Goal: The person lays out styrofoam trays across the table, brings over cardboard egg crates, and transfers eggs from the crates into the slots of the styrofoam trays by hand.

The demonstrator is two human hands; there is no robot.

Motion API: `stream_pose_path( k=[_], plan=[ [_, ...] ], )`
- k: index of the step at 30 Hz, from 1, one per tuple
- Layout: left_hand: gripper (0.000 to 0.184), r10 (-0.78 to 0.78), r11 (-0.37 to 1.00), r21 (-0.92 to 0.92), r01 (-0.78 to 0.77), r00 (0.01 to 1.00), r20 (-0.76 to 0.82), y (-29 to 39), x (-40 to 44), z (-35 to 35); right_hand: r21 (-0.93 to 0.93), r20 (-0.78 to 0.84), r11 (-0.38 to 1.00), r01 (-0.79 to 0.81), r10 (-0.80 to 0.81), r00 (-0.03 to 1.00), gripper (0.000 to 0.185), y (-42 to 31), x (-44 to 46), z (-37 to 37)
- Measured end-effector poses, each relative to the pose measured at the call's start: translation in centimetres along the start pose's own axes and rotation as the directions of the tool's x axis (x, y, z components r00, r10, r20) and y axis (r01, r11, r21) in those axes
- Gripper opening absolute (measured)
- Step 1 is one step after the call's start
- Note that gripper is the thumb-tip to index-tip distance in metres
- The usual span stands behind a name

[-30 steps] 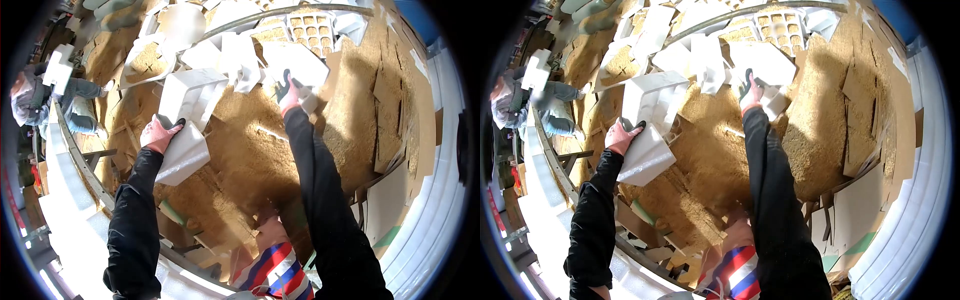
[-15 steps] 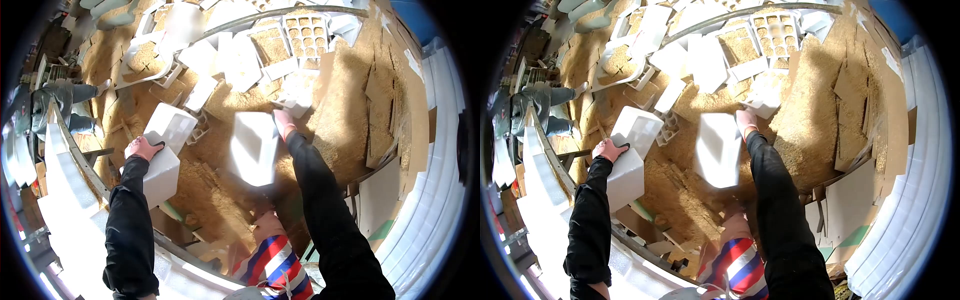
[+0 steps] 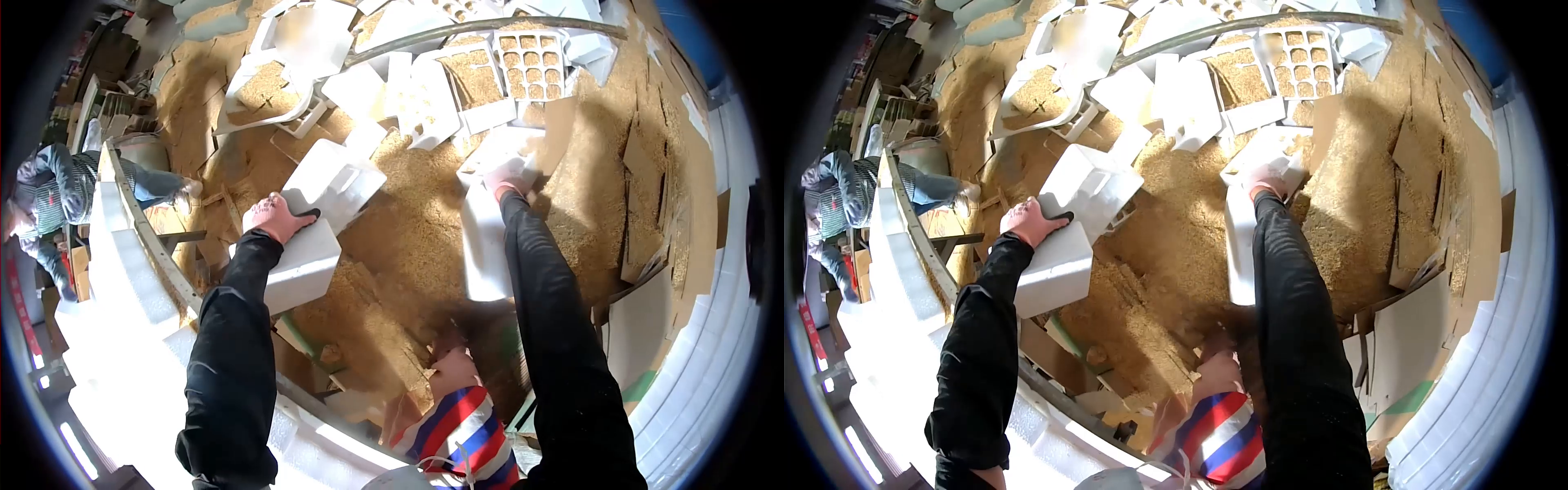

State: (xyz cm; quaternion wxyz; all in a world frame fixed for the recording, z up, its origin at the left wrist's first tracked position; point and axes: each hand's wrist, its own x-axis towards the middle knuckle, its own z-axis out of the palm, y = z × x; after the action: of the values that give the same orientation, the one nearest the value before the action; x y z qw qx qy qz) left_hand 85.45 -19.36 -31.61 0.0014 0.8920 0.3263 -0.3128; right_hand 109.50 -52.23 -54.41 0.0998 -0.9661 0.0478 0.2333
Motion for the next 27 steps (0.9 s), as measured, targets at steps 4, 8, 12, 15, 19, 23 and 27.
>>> stream_pose_path(
  k=[4,8,12,15,19,23,27],
  plan=[
    [0.083,0.057,0.997,-0.041,-0.067,0.975,-0.215,-0.8,-0.8,-2.2,0.001,0.114,0.956,0.294,-0.292,0.95,0.043,-1.5,-2.2,-3.6],
    [0.059,-0.056,0.984,-0.177,0.004,0.956,-0.288,-1.2,-5.2,-10.0,0.949,0.309,0.199,-0.243,-0.732,0.608,0.038,1.4,-4.1,-8.6],
    [0.082,-0.377,0.788,-0.615,0.029,0.813,-0.444,-4.6,-8.2,-16.8,0.96,0.262,0.252,-0.12,-0.662,0.702,0.039,1.6,-11.3,-14.9],
    [0.083,-0.481,0.665,-0.743,-0.073,0.72,-0.501,-7.5,-9.8,-19.5,0.945,0.241,0.327,-0.017,-0.659,0.712,0.039,-0.1,-16.5,-17.9],
    [0.082,-0.513,0.525,-0.832,-0.181,0.712,-0.479,-10.4,-14.1,-21.0,0.922,0.238,0.382,0.065,-0.69,0.684,0.041,-1.5,-24.5,-20.5],
    [0.076,-0.653,0.355,-0.863,-0.361,0.565,-0.505,-13.9,-18.6,-21.3,0.903,0.248,0.411,0.124,-0.734,0.632,0.042,-2.6,-33.9,-21.5],
    [0.072,-0.744,0.006,-0.818,-0.575,0.544,-0.388,-20.7,-24.5,-19.9,0.882,0.262,0.437,0.178,-0.768,0.585,0.043,-3.7,-44.9,-20.9]
  ],
)
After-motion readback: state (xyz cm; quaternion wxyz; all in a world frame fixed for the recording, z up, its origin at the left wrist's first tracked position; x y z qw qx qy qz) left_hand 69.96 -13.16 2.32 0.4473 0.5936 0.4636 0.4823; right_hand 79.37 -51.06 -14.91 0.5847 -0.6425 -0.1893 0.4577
